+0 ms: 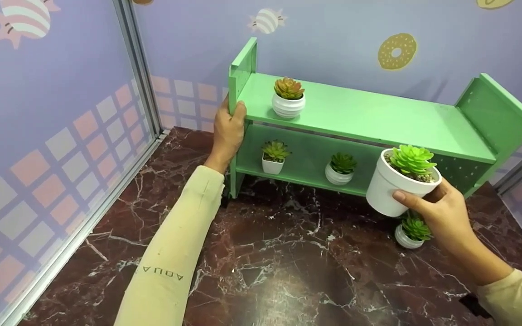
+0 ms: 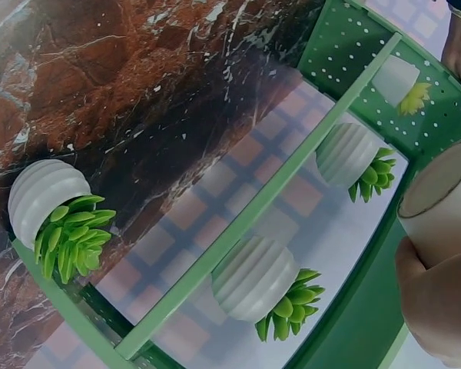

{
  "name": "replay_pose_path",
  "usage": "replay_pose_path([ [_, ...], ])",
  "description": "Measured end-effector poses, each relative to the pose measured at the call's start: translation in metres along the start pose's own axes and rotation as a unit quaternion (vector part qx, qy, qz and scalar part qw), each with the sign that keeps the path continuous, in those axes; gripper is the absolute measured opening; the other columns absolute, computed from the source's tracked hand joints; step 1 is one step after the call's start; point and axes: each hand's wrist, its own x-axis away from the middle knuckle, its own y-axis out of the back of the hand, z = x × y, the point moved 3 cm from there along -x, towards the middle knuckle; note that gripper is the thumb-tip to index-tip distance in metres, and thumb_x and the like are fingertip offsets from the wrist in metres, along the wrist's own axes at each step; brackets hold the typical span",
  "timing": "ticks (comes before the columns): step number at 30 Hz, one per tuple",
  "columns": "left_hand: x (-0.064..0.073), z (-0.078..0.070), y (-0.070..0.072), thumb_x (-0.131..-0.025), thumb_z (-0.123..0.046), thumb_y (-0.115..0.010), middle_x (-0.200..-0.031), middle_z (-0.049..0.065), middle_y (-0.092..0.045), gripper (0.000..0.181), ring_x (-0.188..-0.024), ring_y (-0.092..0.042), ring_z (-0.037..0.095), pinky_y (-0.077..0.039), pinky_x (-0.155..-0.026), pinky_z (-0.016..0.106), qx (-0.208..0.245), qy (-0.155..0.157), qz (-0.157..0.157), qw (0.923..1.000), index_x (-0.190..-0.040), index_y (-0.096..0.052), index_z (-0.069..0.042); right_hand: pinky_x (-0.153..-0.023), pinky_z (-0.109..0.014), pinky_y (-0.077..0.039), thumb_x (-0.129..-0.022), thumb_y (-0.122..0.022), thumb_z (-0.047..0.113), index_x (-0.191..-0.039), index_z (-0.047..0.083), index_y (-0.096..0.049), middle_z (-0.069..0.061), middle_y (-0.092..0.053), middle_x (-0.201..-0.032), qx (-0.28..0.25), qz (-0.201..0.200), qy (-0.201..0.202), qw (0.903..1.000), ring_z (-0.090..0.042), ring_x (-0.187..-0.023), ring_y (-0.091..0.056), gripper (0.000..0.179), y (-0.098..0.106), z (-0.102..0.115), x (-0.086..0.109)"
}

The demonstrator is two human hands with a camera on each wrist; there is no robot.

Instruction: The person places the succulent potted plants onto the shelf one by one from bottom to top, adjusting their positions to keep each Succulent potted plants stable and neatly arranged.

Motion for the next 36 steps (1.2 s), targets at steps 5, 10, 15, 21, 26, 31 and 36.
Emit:
replay_pose_path([
  [5, 0.0, -0.001, 0.0, -0.098, -0.016, -0.048, -0.068, -0.001, -0.04, 0.039, -0.062, -0.038, 0.013, -0.035, -0.064, 0.029, 0.005, -0.004, -0.002, 1.0, -0.131, -0.057, 0.002, -0.081, -0.02, -0.05, -0.082, -0.076, -0.004, -0.127, 0.005, -0.058, -0.004, -0.067, -0.11, 0.001, 0.005, 0.002, 1.0, -0.015, -0.101, -0.061, 0.049, -0.002, 0.001, -0.003],
  [10, 0.0, -0.001, 0.0, -0.097, -0.017, -0.049, -0.06, -0.004, -0.028, 0.036, -0.054, -0.026, 0.011, -0.027, -0.055, 0.029, -0.001, -0.004, -0.007, 1.0, -0.126, -0.059, 0.002, -0.082, -0.021, -0.05, -0.082, -0.075, -0.004, -0.127, 0.005, -0.058, -0.005, -0.067, -0.111, -0.009, 0.007, 0.007, 0.9999, -0.016, -0.102, -0.061, 0.049, -0.005, 0.003, -0.006],
  [15, 0.001, -0.001, 0.001, -0.097, -0.02, -0.047, -0.059, -0.004, -0.028, 0.042, -0.052, -0.024, 0.011, -0.025, -0.053, 0.029, 0.0, 0.002, -0.004, 1.0, -0.134, -0.056, 0.0, -0.082, -0.022, -0.05, -0.082, -0.075, -0.005, -0.128, 0.004, -0.057, -0.006, -0.066, -0.112, -0.034, 0.009, 0.005, 0.9994, -0.017, -0.103, -0.061, 0.05, -0.009, 0.005, -0.01],
  [21, 0.0, -0.001, 0.0, -0.097, -0.019, -0.048, -0.057, -0.005, -0.028, 0.04, -0.05, -0.026, 0.01, -0.025, -0.05, 0.028, -0.003, 0.002, -0.006, 1.0, -0.13, -0.058, 0.0, -0.078, -0.024, -0.053, -0.081, -0.075, -0.008, -0.126, 0.004, -0.059, -0.007, -0.067, -0.11, -0.054, 0.007, 0.015, 0.9984, -0.018, -0.1, -0.062, 0.05, -0.009, 0.013, -0.017],
  [26, 0.001, -0.001, 0.001, -0.096, -0.019, -0.049, -0.057, -0.005, -0.029, 0.042, -0.049, -0.027, 0.01, -0.025, -0.05, 0.028, -0.001, -0.001, -0.009, 1.0, -0.132, -0.057, 0.001, -0.081, -0.023, -0.051, -0.08, -0.075, -0.008, -0.125, 0.003, -0.061, -0.008, -0.067, -0.11, -0.06, 0.006, 0.024, 0.9979, -0.018, -0.101, -0.062, 0.049, -0.009, 0.022, -0.024],
  [31, 0.001, -0.001, 0.001, -0.096, -0.019, -0.049, -0.056, -0.005, -0.03, 0.045, -0.049, -0.027, 0.01, -0.026, -0.05, 0.028, -0.003, 0.002, -0.009, 1.0, -0.135, -0.055, 0.001, -0.08, -0.022, -0.05, -0.08, -0.075, -0.008, -0.124, 0.003, -0.062, -0.007, -0.068, -0.11, -0.067, 0.003, 0.025, 0.9974, -0.018, -0.101, -0.062, 0.047, -0.012, 0.025, -0.028],
  [36, 0.0, 0.001, 0.0, -0.096, -0.018, -0.05, -0.059, -0.004, -0.032, 0.045, -0.053, -0.031, 0.011, -0.03, -0.054, 0.029, -0.001, 0.007, -0.009, 0.9999, -0.137, -0.054, 0.001, -0.082, -0.023, -0.05, -0.081, -0.075, -0.006, -0.124, 0.003, -0.06, -0.009, -0.067, -0.111, -0.073, 0.006, 0.021, 0.9971, -0.02, -0.103, -0.061, 0.046, -0.016, 0.027, -0.033],
])
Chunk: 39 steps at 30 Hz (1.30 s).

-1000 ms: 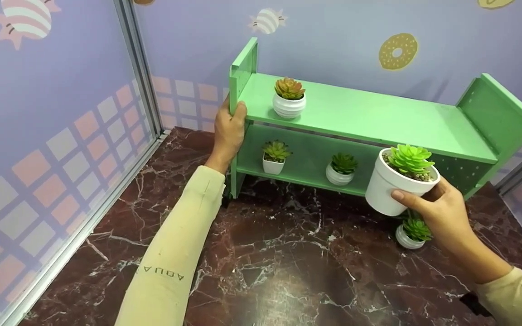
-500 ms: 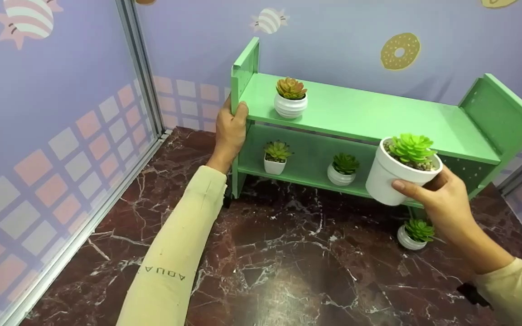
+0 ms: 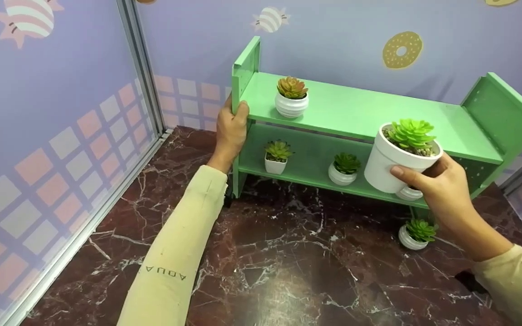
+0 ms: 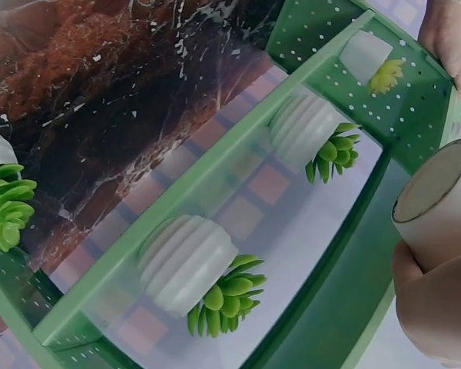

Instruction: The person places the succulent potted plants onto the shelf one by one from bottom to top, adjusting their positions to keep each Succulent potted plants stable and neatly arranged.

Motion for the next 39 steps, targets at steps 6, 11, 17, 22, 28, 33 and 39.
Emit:
replay_pose_path([
  [6, 0.0, 0.0, 0.001, -0.097, -0.018, -0.049, -0.063, -0.002, -0.035, 0.043, -0.058, -0.035, 0.014, -0.033, -0.06, 0.03, 0.007, 0.004, 0.001, 1.0, -0.135, -0.056, 0.001, -0.087, -0.024, -0.048, -0.081, -0.076, -0.004, -0.125, 0.003, -0.06, -0.011, -0.065, -0.115, -0.008, -0.001, 0.006, 1.0, -0.022, -0.106, -0.06, 0.047, -0.004, 0.008, -0.013],
  [11, 0.001, 0.001, 0.003, -0.098, -0.019, -0.047, -0.061, -0.003, -0.031, 0.043, -0.055, -0.03, 0.013, -0.03, -0.057, 0.03, 0.003, 0.009, 0.002, 1.0, -0.135, -0.055, -0.001, -0.088, -0.026, -0.048, -0.082, -0.075, -0.006, -0.127, 0.002, -0.058, -0.012, -0.064, -0.117, -0.041, 0.004, 0.012, 0.9991, -0.023, -0.109, -0.058, 0.049, -0.009, 0.012, -0.022],
  [17, 0.001, 0.0, 0.002, -0.097, -0.019, -0.048, -0.062, -0.004, -0.031, 0.045, -0.056, -0.03, 0.011, -0.031, -0.058, 0.029, 0.003, 0.005, -0.002, 1.0, -0.137, -0.054, -0.001, -0.089, -0.026, -0.047, -0.081, -0.075, -0.006, -0.129, 0.002, -0.058, -0.014, -0.063, -0.119, -0.042, 0.009, 0.023, 0.9988, -0.024, -0.11, -0.058, 0.052, -0.012, 0.017, -0.028],
  [22, 0.0, -0.001, 0.002, -0.097, -0.018, -0.048, -0.06, -0.004, -0.028, 0.04, -0.053, -0.026, 0.011, -0.027, -0.053, 0.029, 0.007, -0.002, 0.001, 1.0, -0.131, -0.058, 0.001, -0.087, -0.026, -0.048, -0.079, -0.077, -0.005, -0.127, 0.002, -0.059, -0.014, -0.064, -0.117, -0.036, 0.001, 0.026, 0.999, -0.024, -0.108, -0.059, 0.052, -0.015, 0.023, -0.033],
  [28, 0.0, -0.002, 0.002, -0.096, -0.016, -0.048, -0.06, -0.004, -0.028, 0.041, -0.053, -0.026, 0.01, -0.027, -0.054, 0.029, 0.006, -0.008, -0.001, 0.9999, -0.131, -0.058, 0.002, -0.087, -0.026, -0.048, -0.078, -0.078, -0.005, -0.127, 0.001, -0.059, -0.015, -0.064, -0.116, -0.037, -0.004, 0.033, 0.9988, -0.025, -0.107, -0.059, 0.052, -0.019, 0.03, -0.041],
  [33, 0.001, -0.003, 0.0, -0.096, -0.017, -0.048, -0.058, -0.004, -0.028, 0.039, -0.05, -0.025, 0.009, -0.024, -0.051, 0.028, 0.01, -0.005, 0.001, 0.9999, -0.128, -0.059, 0.002, -0.082, -0.026, -0.05, -0.078, -0.079, -0.003, -0.125, 0.002, -0.06, -0.014, -0.065, -0.115, -0.036, -0.006, 0.029, 0.9989, -0.025, -0.105, -0.06, 0.051, -0.018, 0.031, -0.046],
  [39, 0.001, -0.002, -0.001, -0.096, -0.017, -0.048, -0.057, -0.004, -0.029, 0.041, -0.05, -0.026, 0.009, -0.025, -0.051, 0.028, 0.006, 0.004, 0.003, 1.0, -0.132, -0.057, 0.0, -0.082, -0.025, -0.049, -0.077, -0.079, -0.003, -0.123, 0.002, -0.062, -0.014, -0.065, -0.113, -0.038, -0.017, 0.045, 0.9981, -0.024, -0.104, -0.06, 0.049, -0.016, 0.033, -0.054],
])
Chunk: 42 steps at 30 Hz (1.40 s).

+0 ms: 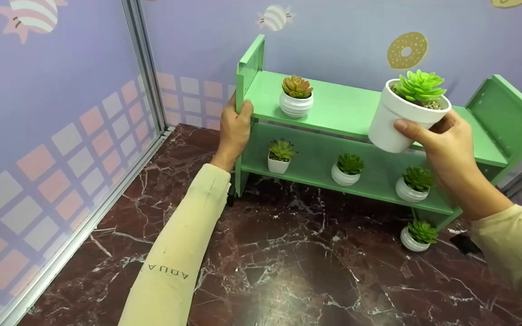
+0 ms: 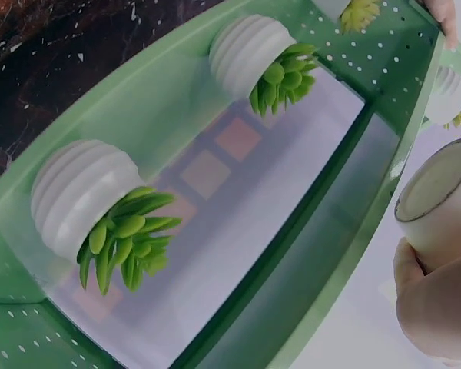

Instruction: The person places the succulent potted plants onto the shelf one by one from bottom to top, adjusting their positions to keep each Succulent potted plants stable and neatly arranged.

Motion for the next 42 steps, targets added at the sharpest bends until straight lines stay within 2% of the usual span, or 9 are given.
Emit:
replay_pose_path([
  [11, -0.001, 0.0, -0.001, -0.097, -0.017, -0.048, -0.057, -0.005, -0.029, 0.029, -0.049, -0.026, 0.008, -0.024, -0.048, 0.026, 0.003, 0.002, 0.0, 1.0, -0.118, -0.06, -0.001, -0.082, -0.025, -0.047, -0.075, -0.082, -0.002, -0.121, 0.002, -0.063, -0.014, -0.065, -0.111, 0.007, -0.008, 0.002, 0.9999, -0.023, -0.104, -0.059, 0.05, -0.007, 0.001, -0.009],
  [18, 0.0, 0.001, 0.001, -0.097, -0.018, -0.048, -0.058, -0.004, -0.03, 0.042, -0.051, -0.027, 0.009, -0.026, -0.049, 0.028, 0.01, 0.0, 0.002, 1.0, -0.135, -0.056, -0.001, -0.082, -0.026, -0.047, -0.074, -0.083, -0.001, -0.121, 0.002, -0.064, -0.014, -0.065, -0.11, 0.01, -0.014, 0.007, 0.9998, -0.024, -0.103, -0.058, 0.051, -0.013, -0.001, -0.017],
  [28, 0.001, 0.0, 0.0, -0.097, -0.019, -0.047, -0.056, -0.005, -0.028, 0.048, -0.049, -0.024, 0.01, -0.024, -0.05, 0.028, 0.01, -0.004, 0.007, 0.9999, -0.142, -0.05, -0.003, -0.083, -0.028, -0.047, -0.074, -0.083, -0.002, -0.124, 0.002, -0.063, -0.016, -0.063, -0.115, -0.002, 0.003, 0.011, 0.9999, -0.026, -0.106, -0.057, 0.054, -0.023, -0.005, -0.024],
  [36, 0.001, 0.0, -0.001, -0.094, -0.02, -0.048, -0.055, -0.005, -0.027, 0.045, -0.049, -0.024, 0.009, -0.024, -0.05, 0.028, 0.004, -0.002, 0.0, 1.0, -0.133, -0.057, -0.001, -0.085, -0.027, -0.046, -0.074, -0.084, 0.001, -0.125, 0.003, -0.062, -0.014, -0.063, -0.115, 0.008, -0.007, -0.004, 0.9999, -0.025, -0.108, -0.057, 0.056, -0.024, -0.006, -0.028],
  [42, 0.001, 0.0, 0.0, -0.095, -0.019, -0.047, -0.055, -0.005, -0.028, 0.047, -0.048, -0.024, 0.009, -0.024, -0.048, 0.028, 0.005, -0.006, 0.004, 1.0, -0.138, -0.053, -0.001, -0.085, -0.027, -0.046, -0.073, -0.086, 0.002, -0.124, 0.003, -0.062, -0.014, -0.063, -0.114, 0.016, -0.013, -0.006, 0.9998, -0.025, -0.107, -0.057, 0.056, -0.025, -0.01, -0.032],
])
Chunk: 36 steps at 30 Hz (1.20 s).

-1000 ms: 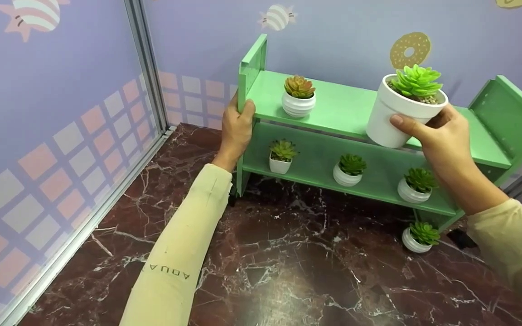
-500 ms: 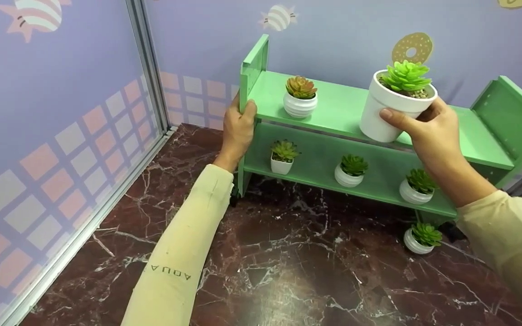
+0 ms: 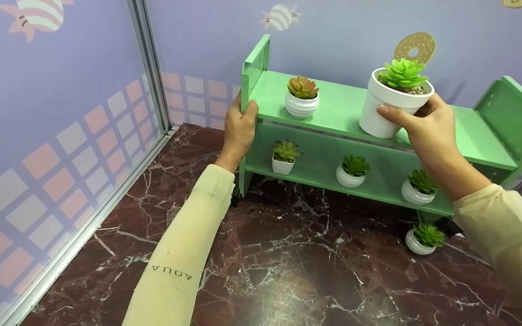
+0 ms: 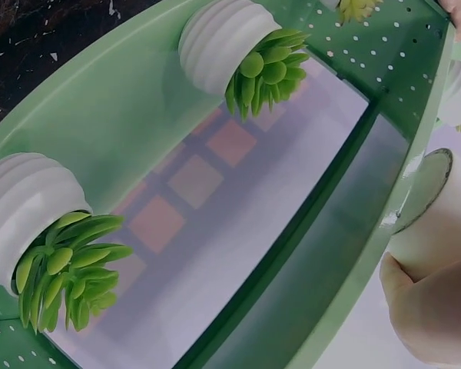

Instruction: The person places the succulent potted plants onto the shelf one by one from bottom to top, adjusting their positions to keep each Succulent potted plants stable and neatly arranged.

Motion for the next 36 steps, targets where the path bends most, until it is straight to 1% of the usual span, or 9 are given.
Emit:
replay_pose_path([
  [6, 0.001, -0.001, 0.0, -0.096, -0.019, -0.047, -0.055, -0.005, -0.028, 0.047, -0.048, -0.024, 0.009, -0.023, -0.048, 0.027, -0.003, 0.001, -0.002, 1.0, -0.138, -0.053, -0.002, -0.085, -0.027, -0.045, -0.072, -0.087, 0.002, -0.123, 0.003, -0.062, -0.014, -0.063, -0.114, 0.004, -0.002, -0.001, 1.0, -0.025, -0.107, -0.057, 0.057, -0.001, -0.006, -0.004],
  [13, 0.0, -0.002, -0.001, -0.095, -0.02, -0.049, -0.056, -0.005, -0.029, 0.043, -0.05, -0.026, 0.009, -0.026, -0.05, 0.028, -0.005, 0.004, -0.004, 1.0, -0.133, -0.057, -0.001, -0.086, -0.025, -0.045, -0.072, -0.088, 0.005, -0.124, 0.004, -0.061, -0.012, -0.063, -0.114, 0.014, -0.014, -0.021, 0.9996, -0.023, -0.107, -0.057, 0.059, 0.001, -0.008, -0.006],
  [17, 0.0, -0.003, -0.002, -0.097, -0.02, -0.047, -0.057, -0.004, -0.027, 0.045, -0.05, -0.024, 0.011, -0.025, -0.052, 0.029, 0.007, 0.01, 0.007, 0.9999, -0.138, -0.054, -0.004, -0.086, -0.026, -0.045, -0.072, -0.088, 0.006, -0.124, 0.004, -0.061, -0.012, -0.063, -0.114, 0.016, -0.013, -0.024, 0.9995, -0.024, -0.108, -0.057, 0.059, 0.001, -0.009, -0.007],
  [20, 0.001, -0.003, -0.002, -0.098, -0.019, -0.046, -0.057, -0.002, -0.026, 0.046, -0.05, -0.022, 0.013, -0.023, -0.052, 0.029, 0.011, 0.007, 0.014, 0.9998, -0.141, -0.051, -0.005, -0.087, -0.028, -0.045, -0.072, -0.088, 0.007, -0.125, 0.004, -0.061, -0.012, -0.063, -0.115, 0.017, -0.009, -0.023, 0.9996, -0.024, -0.108, -0.057, 0.059, -0.001, -0.01, -0.007],
  [26, 0.001, -0.003, -0.003, -0.097, -0.018, -0.047, -0.056, -0.004, -0.027, 0.045, -0.049, -0.023, 0.01, -0.023, -0.05, 0.028, 0.015, 0.009, 0.007, 0.9998, -0.139, -0.053, -0.004, -0.087, -0.028, -0.045, -0.072, -0.088, 0.008, -0.125, 0.003, -0.061, -0.013, -0.063, -0.115, 0.021, -0.009, -0.023, 0.9995, -0.025, -0.109, -0.057, 0.06, -0.002, -0.01, -0.008],
  [30, 0.001, -0.004, -0.003, -0.097, -0.019, -0.048, -0.056, -0.005, -0.028, 0.048, -0.049, -0.024, 0.009, -0.024, -0.049, 0.028, 0.012, 0.006, 0.002, 0.9999, -0.142, -0.051, -0.004, -0.088, -0.028, -0.045, -0.072, -0.088, 0.008, -0.126, 0.003, -0.06, -0.013, -0.063, -0.116, 0.023, -0.01, -0.024, 0.9994, -0.024, -0.109, -0.056, 0.061, -0.003, -0.01, -0.008],
  [36, 0.001, -0.002, -0.002, -0.096, -0.018, -0.048, -0.056, -0.005, -0.028, 0.045, -0.049, -0.025, 0.009, -0.023, -0.048, 0.027, 0.011, 0.008, -0.001, 0.9999, -0.138, -0.054, -0.003, -0.088, -0.028, -0.044, -0.072, -0.088, 0.008, -0.126, 0.004, -0.06, -0.013, -0.062, -0.117, 0.027, -0.007, -0.028, 0.9992, -0.024, -0.11, -0.056, 0.062, -0.003, -0.011, -0.008],
])
